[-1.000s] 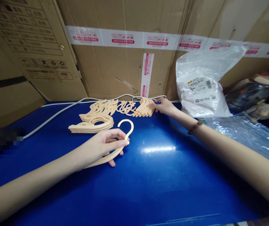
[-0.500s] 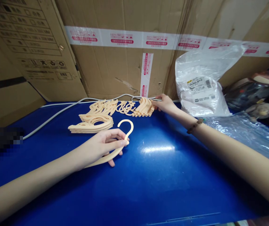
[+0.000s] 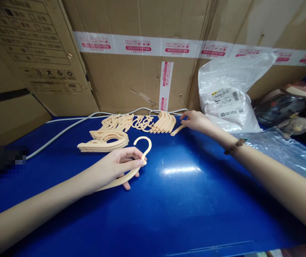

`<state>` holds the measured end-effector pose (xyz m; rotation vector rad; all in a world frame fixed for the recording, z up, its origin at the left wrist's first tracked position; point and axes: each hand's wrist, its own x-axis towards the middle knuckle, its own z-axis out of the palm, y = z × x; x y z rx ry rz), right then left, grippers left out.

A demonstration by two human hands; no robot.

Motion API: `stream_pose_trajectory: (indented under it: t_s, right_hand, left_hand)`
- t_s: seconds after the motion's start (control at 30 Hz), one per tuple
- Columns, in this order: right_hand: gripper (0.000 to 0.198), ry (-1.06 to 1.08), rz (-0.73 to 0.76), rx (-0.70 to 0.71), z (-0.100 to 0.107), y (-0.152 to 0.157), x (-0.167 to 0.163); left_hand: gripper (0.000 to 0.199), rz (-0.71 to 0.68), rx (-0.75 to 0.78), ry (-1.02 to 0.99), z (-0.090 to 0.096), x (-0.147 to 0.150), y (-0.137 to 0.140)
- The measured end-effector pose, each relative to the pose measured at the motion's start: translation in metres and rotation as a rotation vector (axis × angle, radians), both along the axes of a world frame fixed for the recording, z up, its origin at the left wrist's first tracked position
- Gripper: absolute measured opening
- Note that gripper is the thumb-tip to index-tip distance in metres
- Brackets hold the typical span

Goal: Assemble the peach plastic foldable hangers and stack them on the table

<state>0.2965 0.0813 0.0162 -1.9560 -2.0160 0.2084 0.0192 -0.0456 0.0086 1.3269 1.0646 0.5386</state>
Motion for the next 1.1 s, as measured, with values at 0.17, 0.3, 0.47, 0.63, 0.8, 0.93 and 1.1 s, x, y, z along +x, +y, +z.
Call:
stream_pose_trajectory:
  t_s: [0.17,0.3,0.47,0.63,0.8,0.93,1.1]
  right_hand:
    - [0.024,-0.204,0.045,-0.065,0.000,-0.014,0.004]
    - [0.026,-0.347,0.072,-0.081,0.002,-0.044,-0.004]
    - [0.009,-0.326,0.403,-0.258,0.012,-0.100,-0.029]
    - [0.007,-0.100,0.717,-0.413,0.021,-0.130,-0.052]
    - [0.016,0.036,0.737,-0.294,0.014,-0.123,-0.056]
    - [0.013,0.017,0.715,-0.221,0.005,-0.118,-0.057]
    - [0.005,-0.029,0.739,-0.118,0.002,-0.124,-0.063]
  left_hand:
    - [0.026,-0.011,0.004,-0.023,-0.001,-0.001,0.001]
    - [0.024,-0.016,0.003,-0.022,-0.001,-0.001,0.001]
    - [0.021,-0.004,-0.003,-0.013,-0.002,-0.001,0.001]
    - [0.022,-0.014,-0.005,-0.017,-0.001,-0.001,0.002]
    - [0.023,-0.009,-0.006,-0.017,-0.002,-0.001,0.003]
    - [0.016,0.013,-0.023,-0.001,-0.002,0.000,0.003]
    - [0.009,0.022,-0.037,0.023,-0.002,0.001,0.003]
